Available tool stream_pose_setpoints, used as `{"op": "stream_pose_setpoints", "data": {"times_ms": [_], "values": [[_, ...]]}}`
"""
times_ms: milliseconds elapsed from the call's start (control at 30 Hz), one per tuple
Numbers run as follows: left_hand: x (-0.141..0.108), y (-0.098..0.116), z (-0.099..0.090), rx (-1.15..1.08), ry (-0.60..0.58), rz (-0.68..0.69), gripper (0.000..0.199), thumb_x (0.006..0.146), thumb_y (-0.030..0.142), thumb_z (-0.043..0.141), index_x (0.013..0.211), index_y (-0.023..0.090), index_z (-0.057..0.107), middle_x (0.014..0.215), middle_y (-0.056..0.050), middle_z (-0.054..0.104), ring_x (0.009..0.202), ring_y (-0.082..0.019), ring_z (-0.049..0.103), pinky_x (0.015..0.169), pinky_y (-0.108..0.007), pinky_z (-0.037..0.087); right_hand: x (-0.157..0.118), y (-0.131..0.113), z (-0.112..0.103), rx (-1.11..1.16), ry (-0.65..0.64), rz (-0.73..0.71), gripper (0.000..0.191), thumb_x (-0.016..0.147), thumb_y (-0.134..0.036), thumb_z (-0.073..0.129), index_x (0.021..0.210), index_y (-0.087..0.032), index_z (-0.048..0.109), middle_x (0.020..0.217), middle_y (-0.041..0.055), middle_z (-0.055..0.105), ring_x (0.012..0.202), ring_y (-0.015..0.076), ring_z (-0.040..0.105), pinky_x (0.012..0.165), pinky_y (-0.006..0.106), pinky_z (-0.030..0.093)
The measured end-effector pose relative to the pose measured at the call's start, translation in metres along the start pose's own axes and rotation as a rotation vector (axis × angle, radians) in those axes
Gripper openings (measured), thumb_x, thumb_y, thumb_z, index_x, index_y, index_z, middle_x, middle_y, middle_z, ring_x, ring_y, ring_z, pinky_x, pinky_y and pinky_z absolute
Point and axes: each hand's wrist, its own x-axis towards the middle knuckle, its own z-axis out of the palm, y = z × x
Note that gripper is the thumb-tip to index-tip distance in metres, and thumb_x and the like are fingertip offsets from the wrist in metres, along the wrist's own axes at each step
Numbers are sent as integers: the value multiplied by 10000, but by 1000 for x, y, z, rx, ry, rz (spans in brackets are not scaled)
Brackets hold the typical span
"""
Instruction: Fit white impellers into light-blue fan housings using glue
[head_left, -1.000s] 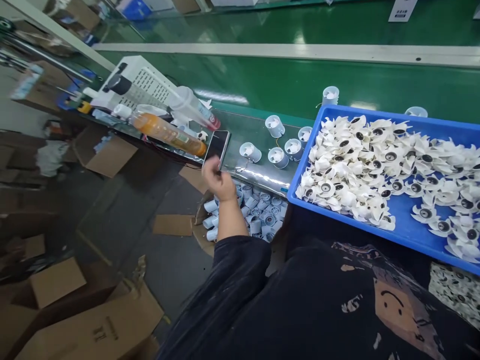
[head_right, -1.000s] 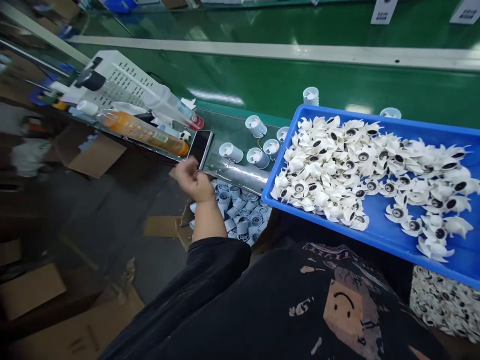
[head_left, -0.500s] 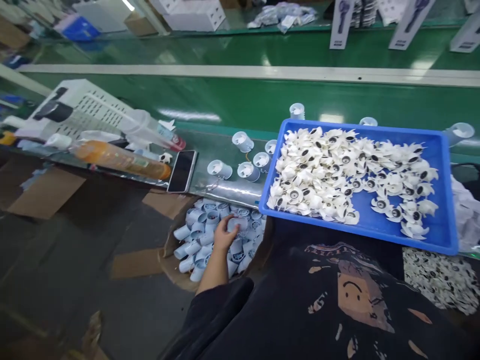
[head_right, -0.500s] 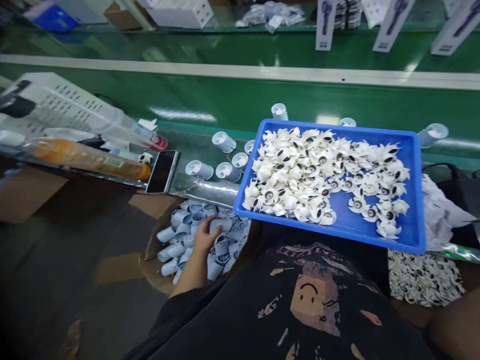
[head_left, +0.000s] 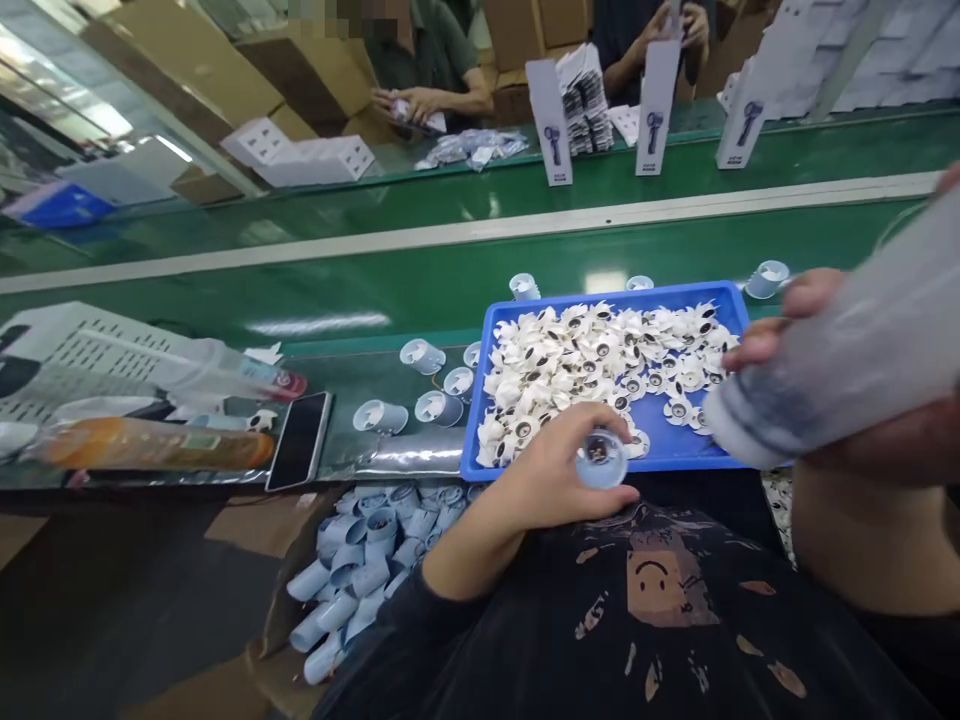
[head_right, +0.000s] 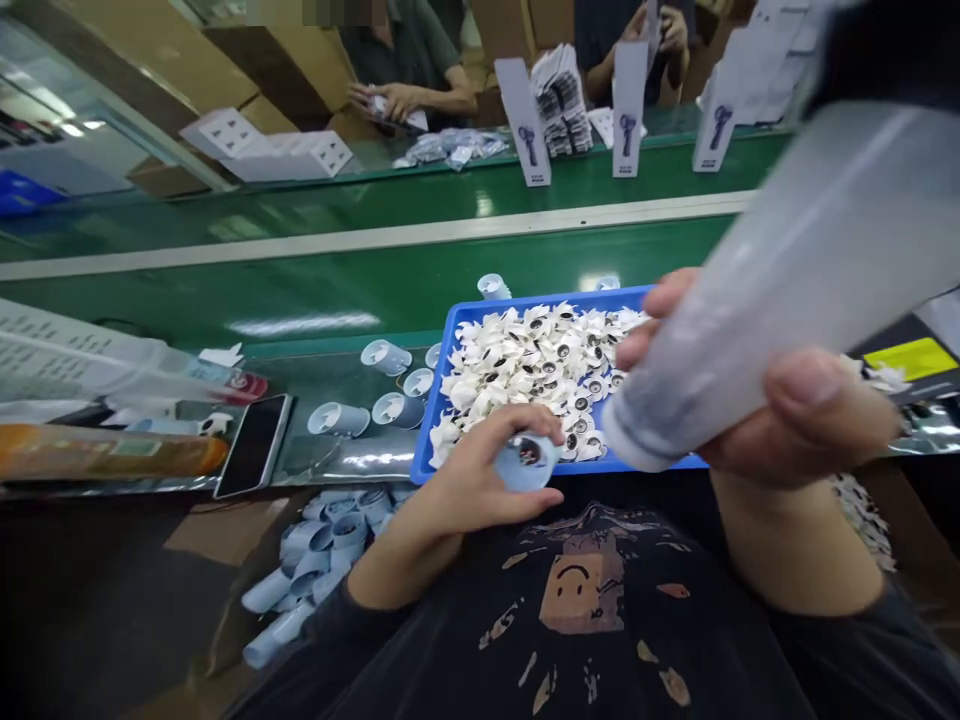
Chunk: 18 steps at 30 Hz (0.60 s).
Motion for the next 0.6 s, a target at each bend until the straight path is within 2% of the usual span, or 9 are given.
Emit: {"op": "stream_pose_setpoints", "data": {"times_ms": [67, 133, 233, 333, 467, 600], "values": [[21, 7, 11, 63, -104, -65, 570, 643, 303, 854, 1117, 242, 543, 1118, -56, 629, 1004, -236, 629, 865, -383, 551, 2, 0, 19, 139, -11, -77, 372, 724, -616, 737, 852, -271, 683, 839, 0, 630, 696, 176, 645, 570, 325, 597], [35, 11, 22, 75, -105, -25, 606, 650, 285, 840, 1162, 241, 518, 1160, -64, 628, 1044, -251, 627, 883, -400, 551, 3, 4, 26, 214, -31, -36, 469, 649, -619, 798, 878, -226, 682, 845, 22, 630, 673, 177, 642, 520, 309, 582], [45, 18, 36, 116, -33, 116, 475, 670, 255, 816, 1066, 235, 555, 1033, -48, 675, 974, -259, 655, 863, -433, 562, -1, 8, 22, 202, -7, 46, 555, 576, -605, 848, 892, -181, 678, 859, 59, 631, 655, 192, 636, 536, 339, 591], [49, 26, 44, 153, -14, 211, 386, 643, 248, 823, 936, 232, 571, 900, -33, 681, 877, -264, 668, 805, -443, 586, -6, 7, 16, 150, 14, 46, 500, 598, -571, 845, 870, -184, 683, 855, 63, 634, 638, 189, 622, 581, 369, 603], [50, 32, 48, 182, 0, 209, 323, 656, 240, 790, 878, 243, 556, 864, -22, 678, 833, -252, 669, 768, -434, 595, -11, 0, 16, 164, 26, 49, 418, 615, -508, 849, 869, -213, 696, 845, 50, 632, 643, 197, 619, 564, 368, 601], [51, 33, 49, 196, -11, 218, 271, 679, 233, 738, 874, 232, 549, 868, -23, 677, 851, -245, 669, 771, -422, 586, -13, -3, 19, 155, 31, 26, 422, 640, -548, 833, 878, -225, 701, 883, 49, 623, 670, 198, 624, 557, 356, 598]]}}
